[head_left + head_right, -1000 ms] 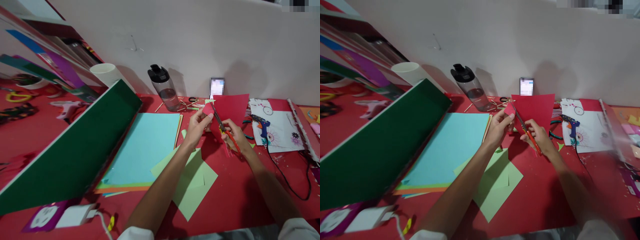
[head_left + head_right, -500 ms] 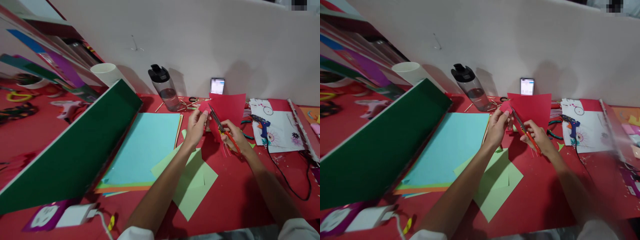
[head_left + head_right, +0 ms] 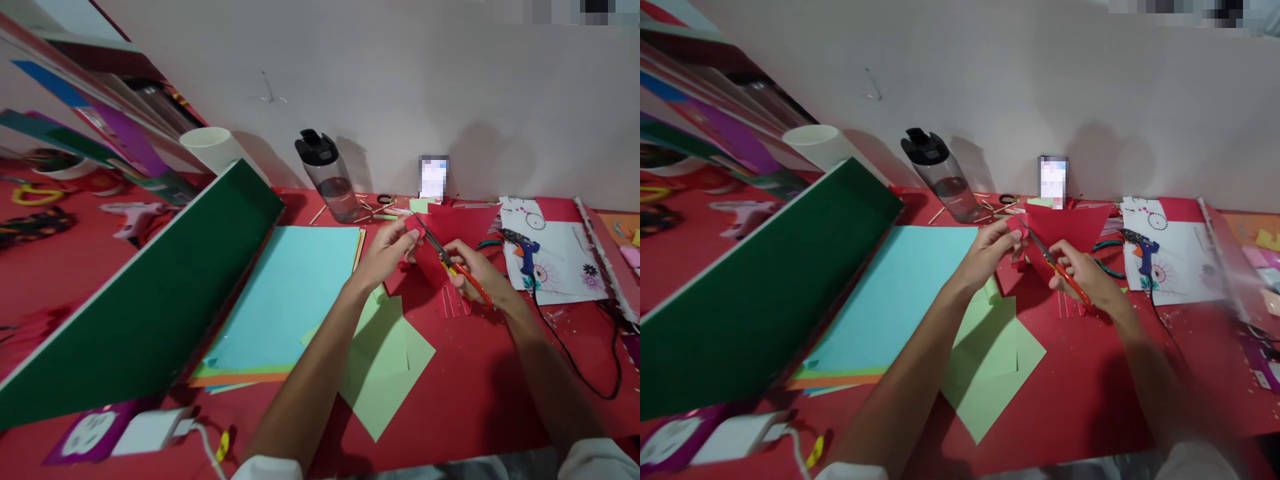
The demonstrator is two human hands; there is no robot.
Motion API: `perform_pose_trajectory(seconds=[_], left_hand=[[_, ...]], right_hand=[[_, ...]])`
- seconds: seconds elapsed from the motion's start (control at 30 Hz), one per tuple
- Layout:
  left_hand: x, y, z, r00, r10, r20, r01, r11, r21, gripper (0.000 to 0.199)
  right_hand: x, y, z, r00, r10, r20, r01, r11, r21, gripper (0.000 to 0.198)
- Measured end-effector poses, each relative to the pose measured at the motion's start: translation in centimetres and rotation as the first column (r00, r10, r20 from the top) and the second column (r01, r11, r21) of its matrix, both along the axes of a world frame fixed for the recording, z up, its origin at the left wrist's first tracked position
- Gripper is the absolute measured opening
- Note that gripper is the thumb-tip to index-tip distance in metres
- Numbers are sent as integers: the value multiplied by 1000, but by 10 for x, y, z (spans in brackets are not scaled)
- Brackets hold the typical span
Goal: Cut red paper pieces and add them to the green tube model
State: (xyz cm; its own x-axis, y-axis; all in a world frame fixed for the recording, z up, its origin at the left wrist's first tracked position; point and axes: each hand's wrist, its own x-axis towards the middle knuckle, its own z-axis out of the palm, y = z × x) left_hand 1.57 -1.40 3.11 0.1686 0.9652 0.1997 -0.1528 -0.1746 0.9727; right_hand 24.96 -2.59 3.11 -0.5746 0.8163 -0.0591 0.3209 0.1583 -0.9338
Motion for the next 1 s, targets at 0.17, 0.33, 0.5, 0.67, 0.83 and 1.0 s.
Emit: perform_pose_trajectory(seconds=[0.17,0.33,0.5,0.67,0.83,1.0], left_hand=[[-6,2,-4,998,-62,-32,61,998,-35,26],[-7,2,-2,994,-88,-66,87,996,-20,27],[-8,0,3,991,-82,-106,81,997,-11,28],[-8,-1,5,992,-72,-105,71,997,-15,28],[-7,0,5,995,-60,-81,58,998,-29,27],[-6,0,5,997,-61,-52,59,997,-43,31]], right_hand=[[3,1,3,999,29,16,-28,999,-21,68],[3,2,2,999,26,21,-26,1000,-5,65],[3,1,1,1000,2,-1,-2,1000,-21,55],[2,2,-1,1000,-18,-7,17,1000,-10,56],[3,4,-4,999,-20,-33,19,1000,-19,58],[3,5,-8,999,-30,-40,29,999,-26,59]])
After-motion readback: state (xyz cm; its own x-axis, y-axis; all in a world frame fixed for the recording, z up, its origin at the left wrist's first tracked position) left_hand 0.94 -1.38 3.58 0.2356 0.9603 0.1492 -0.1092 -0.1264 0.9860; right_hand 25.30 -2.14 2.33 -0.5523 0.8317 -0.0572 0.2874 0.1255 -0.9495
